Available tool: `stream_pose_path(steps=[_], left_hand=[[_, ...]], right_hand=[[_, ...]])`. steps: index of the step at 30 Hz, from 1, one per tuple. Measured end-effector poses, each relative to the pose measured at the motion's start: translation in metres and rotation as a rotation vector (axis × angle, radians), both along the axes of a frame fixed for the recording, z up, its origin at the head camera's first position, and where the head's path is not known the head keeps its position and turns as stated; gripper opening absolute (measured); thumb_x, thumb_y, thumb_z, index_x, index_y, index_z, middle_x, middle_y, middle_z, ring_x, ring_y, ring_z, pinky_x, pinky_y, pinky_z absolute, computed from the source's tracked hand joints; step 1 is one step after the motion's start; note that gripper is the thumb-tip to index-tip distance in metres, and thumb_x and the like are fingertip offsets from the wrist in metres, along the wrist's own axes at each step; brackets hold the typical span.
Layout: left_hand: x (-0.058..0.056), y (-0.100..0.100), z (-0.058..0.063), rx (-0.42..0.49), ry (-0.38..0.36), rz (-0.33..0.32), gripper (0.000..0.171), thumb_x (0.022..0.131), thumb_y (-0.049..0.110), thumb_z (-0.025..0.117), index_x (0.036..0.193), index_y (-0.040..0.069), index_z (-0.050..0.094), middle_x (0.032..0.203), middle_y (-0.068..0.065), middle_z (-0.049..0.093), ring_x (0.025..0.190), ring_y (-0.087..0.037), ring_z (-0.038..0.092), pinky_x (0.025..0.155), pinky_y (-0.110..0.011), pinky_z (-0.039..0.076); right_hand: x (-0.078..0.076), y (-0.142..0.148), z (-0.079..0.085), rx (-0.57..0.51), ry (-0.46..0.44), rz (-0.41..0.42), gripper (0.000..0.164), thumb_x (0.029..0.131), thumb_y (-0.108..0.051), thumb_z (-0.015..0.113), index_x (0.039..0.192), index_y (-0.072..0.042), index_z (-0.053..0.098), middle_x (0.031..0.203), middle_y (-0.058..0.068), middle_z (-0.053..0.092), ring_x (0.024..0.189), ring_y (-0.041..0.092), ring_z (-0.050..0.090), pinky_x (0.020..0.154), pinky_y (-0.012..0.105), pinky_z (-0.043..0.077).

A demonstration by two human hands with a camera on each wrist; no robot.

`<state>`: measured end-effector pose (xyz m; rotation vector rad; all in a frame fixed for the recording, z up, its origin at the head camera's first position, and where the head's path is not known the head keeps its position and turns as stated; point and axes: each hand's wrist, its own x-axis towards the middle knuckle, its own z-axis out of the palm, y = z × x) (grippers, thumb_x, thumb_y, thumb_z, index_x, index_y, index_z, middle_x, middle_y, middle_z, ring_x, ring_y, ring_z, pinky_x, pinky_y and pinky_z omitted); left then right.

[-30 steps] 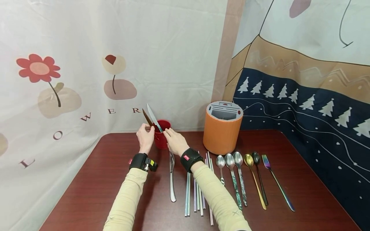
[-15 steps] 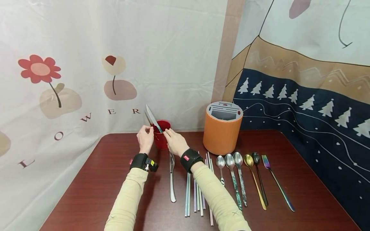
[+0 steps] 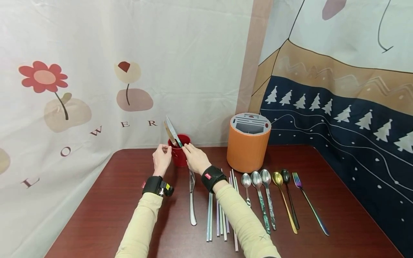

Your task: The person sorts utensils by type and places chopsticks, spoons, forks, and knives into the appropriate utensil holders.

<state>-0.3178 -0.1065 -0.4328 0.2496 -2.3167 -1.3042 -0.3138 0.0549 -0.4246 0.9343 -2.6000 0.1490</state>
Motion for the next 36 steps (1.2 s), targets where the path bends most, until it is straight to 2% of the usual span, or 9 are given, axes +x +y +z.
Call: stream_pose_path(steps=[13,19,25,30,36], left_hand=[[0.025,0.003,-0.012,-0.202,-0.068,-0.125,0.017,0.090,0.018,0.060,0.101,0.004,0.059,0.088,-0.013,0.071,0.079,-0.030,0.066,0.073,-0.045,0.052],[0.038,0.012,-0.017,-0.298,-0.103,-0.195,0.022,0.088,0.017,0.062,0.103,0.001,0.058,0.084,-0.013,0.069,0.077,-0.031,0.066,0.070,-0.043,0.052],[0.053,0.023,-0.022,-0.392,-0.104,-0.260,0.019,0.085,0.015,0.064,0.096,0.001,0.057,0.076,-0.012,0.065,0.070,-0.032,0.064,0.063,-0.042,0.051],[0.062,0.031,-0.027,-0.468,-0.113,-0.288,0.019,0.084,0.015,0.065,0.091,0.001,0.055,0.078,-0.018,0.065,0.072,-0.038,0.066,0.064,-0.045,0.053],[0.074,0.039,-0.030,-0.512,-0.158,-0.323,0.019,0.082,0.014,0.064,0.089,0.000,0.053,0.079,-0.023,0.063,0.073,-0.042,0.065,0.061,-0.048,0.053]], right_hand=[[0.000,0.000,0.002,-0.011,0.003,0.012,0.054,0.087,-0.014,0.066,0.136,0.001,0.048,0.142,0.017,0.049,0.134,0.029,0.046,0.104,0.038,0.045],[0.001,0.000,0.002,-0.011,-0.013,0.008,0.054,0.087,-0.013,0.066,0.136,0.001,0.047,0.143,0.017,0.048,0.135,0.029,0.044,0.103,0.038,0.045],[0.001,0.000,0.000,-0.021,0.015,0.027,0.054,0.086,-0.012,0.067,0.135,0.002,0.048,0.141,0.018,0.050,0.133,0.030,0.046,0.101,0.038,0.047],[0.002,0.000,0.001,-0.031,0.015,0.030,0.054,0.086,-0.012,0.067,0.134,0.002,0.049,0.140,0.018,0.050,0.133,0.031,0.047,0.101,0.038,0.047],[0.002,0.001,0.001,-0.033,0.022,0.034,0.054,0.085,-0.013,0.068,0.134,0.002,0.050,0.140,0.018,0.051,0.132,0.031,0.048,0.101,0.038,0.047]])
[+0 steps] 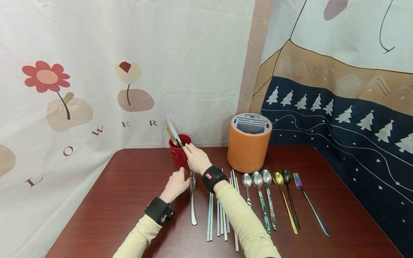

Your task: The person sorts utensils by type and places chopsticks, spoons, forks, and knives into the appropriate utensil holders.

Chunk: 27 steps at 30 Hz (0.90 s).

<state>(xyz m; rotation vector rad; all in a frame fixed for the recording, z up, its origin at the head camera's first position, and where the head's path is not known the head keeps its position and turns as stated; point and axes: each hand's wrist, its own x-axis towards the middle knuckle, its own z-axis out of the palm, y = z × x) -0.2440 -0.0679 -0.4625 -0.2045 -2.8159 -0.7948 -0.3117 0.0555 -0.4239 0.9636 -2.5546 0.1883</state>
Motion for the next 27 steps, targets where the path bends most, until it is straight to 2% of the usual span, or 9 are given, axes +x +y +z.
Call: stream_pose_path(steps=[6,10,15,20,24,27], left_hand=[[0.009,0.007,-0.004,-0.035,-0.064,0.007,0.025,0.081,0.014,0.064,0.096,-0.003,0.054,0.080,-0.023,0.063,0.070,-0.039,0.065,0.058,-0.046,0.053],[0.015,0.010,-0.006,-0.046,-0.094,0.007,0.025,0.078,0.015,0.067,0.091,-0.002,0.052,0.074,-0.020,0.061,0.065,-0.037,0.065,0.053,-0.045,0.052],[0.020,0.014,-0.008,-0.077,-0.122,0.011,0.035,0.074,0.019,0.075,0.091,-0.002,0.052,0.074,-0.019,0.062,0.067,-0.036,0.066,0.056,-0.046,0.053],[0.024,0.018,-0.010,-0.104,-0.096,-0.003,0.039,0.069,0.016,0.079,0.090,-0.003,0.052,0.073,-0.020,0.064,0.068,-0.037,0.067,0.056,-0.045,0.054],[0.027,0.020,-0.010,-0.114,-0.048,-0.049,0.029,0.069,0.009,0.075,0.084,-0.005,0.054,0.071,-0.020,0.063,0.064,-0.037,0.066,0.053,-0.044,0.053],[0.027,0.020,-0.009,-0.095,-0.052,-0.098,0.020,0.069,0.004,0.070,0.079,-0.006,0.056,0.069,-0.018,0.060,0.059,-0.034,0.064,0.051,-0.040,0.052]], right_hand=[[-0.001,0.000,-0.001,0.004,0.006,0.001,0.054,0.085,-0.013,0.068,0.134,0.002,0.050,0.139,0.018,0.051,0.132,0.031,0.048,0.101,0.038,0.047],[-0.001,0.000,-0.001,0.016,-0.004,-0.009,0.055,0.086,-0.014,0.068,0.135,0.001,0.049,0.140,0.017,0.050,0.132,0.030,0.048,0.101,0.038,0.047],[-0.003,-0.001,-0.001,0.019,-0.018,-0.023,0.055,0.086,-0.015,0.068,0.135,0.000,0.049,0.141,0.016,0.050,0.133,0.030,0.047,0.102,0.037,0.047],[-0.003,0.000,-0.001,0.021,0.003,-0.014,0.054,0.085,-0.015,0.068,0.134,0.000,0.050,0.140,0.017,0.051,0.132,0.030,0.048,0.101,0.037,0.047],[-0.001,0.001,-0.001,0.015,0.011,-0.005,0.054,0.085,-0.014,0.068,0.134,0.000,0.050,0.140,0.017,0.051,0.131,0.030,0.049,0.101,0.038,0.047],[-0.001,0.000,-0.001,0.019,0.005,-0.006,0.054,0.085,-0.014,0.068,0.134,0.000,0.050,0.140,0.017,0.051,0.132,0.030,0.048,0.102,0.038,0.047]])
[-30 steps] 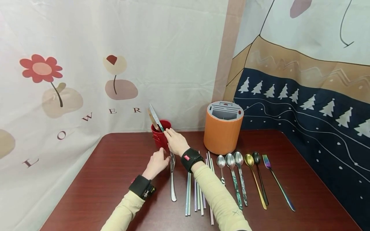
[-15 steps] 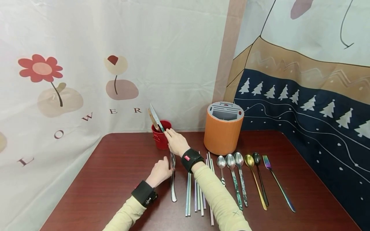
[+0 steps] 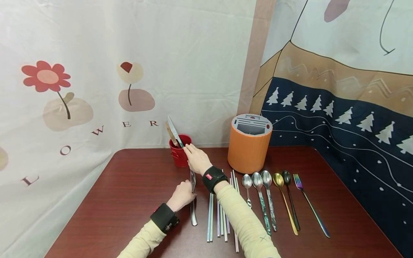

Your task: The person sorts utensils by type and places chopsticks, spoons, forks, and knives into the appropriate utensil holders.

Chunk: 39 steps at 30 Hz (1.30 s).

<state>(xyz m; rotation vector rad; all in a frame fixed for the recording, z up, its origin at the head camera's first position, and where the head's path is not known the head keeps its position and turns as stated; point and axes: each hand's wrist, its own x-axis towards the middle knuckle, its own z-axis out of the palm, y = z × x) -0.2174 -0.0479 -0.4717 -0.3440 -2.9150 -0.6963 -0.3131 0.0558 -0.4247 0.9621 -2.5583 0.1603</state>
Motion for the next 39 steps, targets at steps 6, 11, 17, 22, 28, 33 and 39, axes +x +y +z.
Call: stream_pose_path(steps=[6,11,17,22,28,33,39], left_hand=[[-0.005,-0.002,0.004,0.105,-0.164,-0.004,0.014,0.071,0.002,0.067,0.069,-0.001,0.054,0.065,-0.013,0.054,0.043,-0.022,0.054,0.043,-0.028,0.045],[-0.008,-0.002,0.004,0.107,-0.201,0.035,0.016,0.070,0.005,0.070,0.060,0.002,0.058,0.061,-0.012,0.056,0.038,-0.019,0.054,0.038,-0.027,0.043],[-0.009,0.001,0.003,0.021,-0.167,0.089,0.021,0.066,0.009,0.072,0.053,0.006,0.056,0.063,-0.014,0.061,0.055,-0.029,0.059,0.044,-0.033,0.044],[-0.010,0.002,0.004,-0.021,-0.147,0.093,0.035,0.066,0.006,0.064,0.043,0.014,0.038,0.056,-0.011,0.059,0.060,-0.031,0.063,0.043,-0.033,0.042],[-0.010,0.000,0.007,-0.022,-0.192,0.119,0.037,0.067,0.005,0.062,0.045,0.015,0.035,0.055,-0.008,0.057,0.062,-0.030,0.063,0.045,-0.033,0.041],[-0.012,-0.006,0.014,-0.016,-0.234,0.136,0.023,0.070,0.005,0.063,0.052,0.008,0.048,0.068,-0.016,0.061,0.067,-0.035,0.064,0.052,-0.037,0.049],[-0.014,-0.015,0.028,0.025,-0.108,0.169,0.024,0.072,0.005,0.063,0.089,-0.010,0.056,0.080,-0.025,0.064,0.073,-0.043,0.066,0.062,-0.048,0.055]], right_hand=[[0.000,-0.001,0.001,0.006,-0.018,-0.007,0.054,0.086,-0.014,0.067,0.135,0.000,0.049,0.141,0.017,0.050,0.133,0.030,0.047,0.102,0.038,0.046],[-0.001,-0.001,0.001,-0.004,-0.028,-0.004,0.054,0.086,-0.013,0.067,0.135,0.001,0.049,0.141,0.017,0.050,0.133,0.030,0.047,0.102,0.038,0.047],[-0.001,-0.001,0.000,0.001,-0.028,-0.008,0.054,0.086,-0.014,0.067,0.135,0.000,0.049,0.141,0.016,0.050,0.133,0.029,0.047,0.101,0.038,0.047],[-0.001,-0.001,0.000,0.000,-0.027,-0.013,0.054,0.086,-0.015,0.067,0.135,-0.001,0.049,0.141,0.016,0.050,0.133,0.029,0.047,0.100,0.038,0.048],[-0.001,-0.001,0.001,0.001,-0.026,-0.013,0.054,0.086,-0.015,0.067,0.135,-0.001,0.049,0.141,0.016,0.050,0.133,0.029,0.048,0.100,0.038,0.048],[0.000,-0.001,0.001,-0.008,-0.008,0.001,0.054,0.085,-0.014,0.068,0.134,0.000,0.050,0.140,0.017,0.051,0.132,0.030,0.048,0.100,0.038,0.048],[0.001,0.000,0.000,-0.028,0.022,0.021,0.053,0.084,-0.011,0.069,0.132,0.002,0.051,0.138,0.019,0.052,0.130,0.032,0.050,0.099,0.039,0.048]])
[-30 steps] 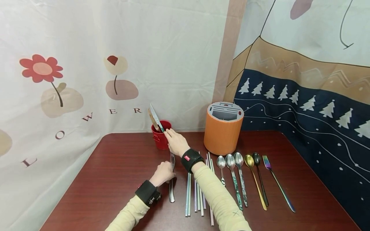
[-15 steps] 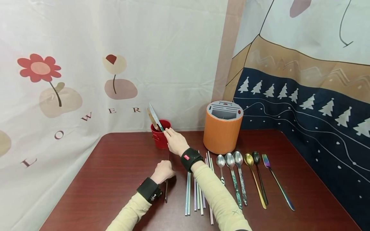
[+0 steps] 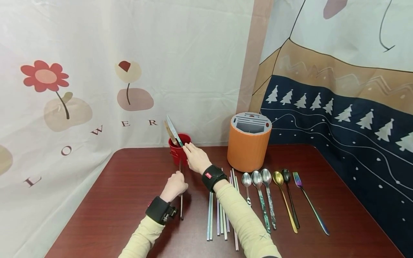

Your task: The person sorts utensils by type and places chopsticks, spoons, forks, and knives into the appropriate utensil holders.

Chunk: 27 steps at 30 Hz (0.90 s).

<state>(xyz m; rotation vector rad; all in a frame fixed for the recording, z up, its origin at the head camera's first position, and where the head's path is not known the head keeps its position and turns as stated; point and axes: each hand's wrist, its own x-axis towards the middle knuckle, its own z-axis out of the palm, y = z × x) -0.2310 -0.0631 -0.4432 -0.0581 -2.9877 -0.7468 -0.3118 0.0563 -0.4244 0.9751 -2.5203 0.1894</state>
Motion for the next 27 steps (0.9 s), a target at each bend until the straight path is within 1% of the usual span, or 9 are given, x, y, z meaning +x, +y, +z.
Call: stream_pose_path(steps=[2,3,5,8,11,18,21,24,27], left_hand=[[0.001,-0.003,0.007,0.008,0.071,0.002,0.034,0.074,0.005,0.062,0.099,-0.016,0.054,0.078,-0.028,0.064,0.070,-0.043,0.066,0.061,-0.048,0.055],[0.002,-0.005,0.010,0.005,0.125,0.005,0.035,0.074,0.004,0.062,0.101,-0.017,0.053,0.076,-0.028,0.063,0.066,-0.043,0.065,0.059,-0.048,0.055],[0.002,-0.008,0.018,0.008,0.190,0.020,0.037,0.076,0.003,0.061,0.104,-0.019,0.051,0.076,-0.029,0.062,0.064,-0.043,0.064,0.057,-0.048,0.054],[-0.002,-0.013,0.030,0.032,0.271,0.067,0.033,0.079,0.003,0.061,0.104,-0.016,0.050,0.078,-0.028,0.060,0.064,-0.043,0.064,0.058,-0.048,0.055],[-0.010,-0.018,0.044,0.110,0.320,0.107,0.028,0.082,0.003,0.059,0.104,-0.010,0.049,0.084,-0.027,0.059,0.071,-0.045,0.064,0.064,-0.050,0.055],[-0.025,-0.027,0.074,0.228,0.536,0.105,0.016,0.090,0.002,0.054,0.102,-0.006,0.048,0.089,-0.023,0.055,0.078,-0.042,0.062,0.068,-0.048,0.054],[-0.033,-0.027,0.081,0.269,0.613,0.103,0.014,0.091,0.004,0.054,0.101,-0.004,0.048,0.087,-0.022,0.053,0.075,-0.039,0.059,0.065,-0.045,0.052],[-0.042,-0.025,0.083,0.338,0.689,0.101,0.012,0.093,0.006,0.052,0.099,-0.004,0.048,0.086,-0.021,0.051,0.074,-0.036,0.055,0.063,-0.042,0.047],[-0.051,-0.023,0.082,0.421,0.764,0.109,0.014,0.095,0.007,0.052,0.099,-0.005,0.048,0.088,-0.021,0.051,0.078,-0.035,0.057,0.067,-0.040,0.050]], right_hand=[[0.000,0.000,0.000,0.000,-0.003,-0.002,0.054,0.084,-0.012,0.069,0.133,0.002,0.051,0.139,0.019,0.052,0.131,0.031,0.049,0.099,0.039,0.048],[0.000,0.000,-0.001,-0.001,-0.004,-0.002,0.054,0.084,-0.012,0.069,0.133,0.002,0.051,0.139,0.019,0.052,0.131,0.032,0.049,0.099,0.039,0.048],[-0.001,0.000,-0.001,-0.005,-0.005,0.000,0.054,0.084,-0.011,0.069,0.132,0.003,0.051,0.138,0.019,0.052,0.130,0.032,0.049,0.098,0.039,0.048],[-0.001,0.000,-0.002,0.006,-0.014,-0.010,0.054,0.084,-0.012,0.069,0.133,0.003,0.051,0.139,0.019,0.052,0.131,0.032,0.048,0.100,0.039,0.048],[-0.002,-0.001,-0.001,0.015,-0.029,-0.023,0.054,0.085,-0.013,0.068,0.133,0.003,0.050,0.140,0.018,0.051,0.132,0.031,0.048,0.101,0.039,0.047],[-0.004,-0.001,-0.001,0.021,-0.026,-0.033,0.053,0.085,-0.013,0.068,0.134,0.001,0.050,0.140,0.017,0.051,0.132,0.030,0.048,0.103,0.038,0.046],[-0.005,-0.001,-0.002,0.023,-0.019,-0.032,0.053,0.085,-0.013,0.068,0.134,0.001,0.050,0.140,0.017,0.051,0.132,0.030,0.048,0.103,0.038,0.046],[-0.005,-0.001,-0.003,0.027,-0.019,-0.034,0.054,0.085,-0.013,0.068,0.134,0.001,0.050,0.140,0.017,0.051,0.132,0.030,0.048,0.103,0.038,0.046],[-0.005,-0.001,-0.003,0.025,-0.023,-0.027,0.054,0.085,-0.012,0.068,0.134,0.001,0.050,0.140,0.017,0.051,0.132,0.031,0.048,0.103,0.039,0.046]])
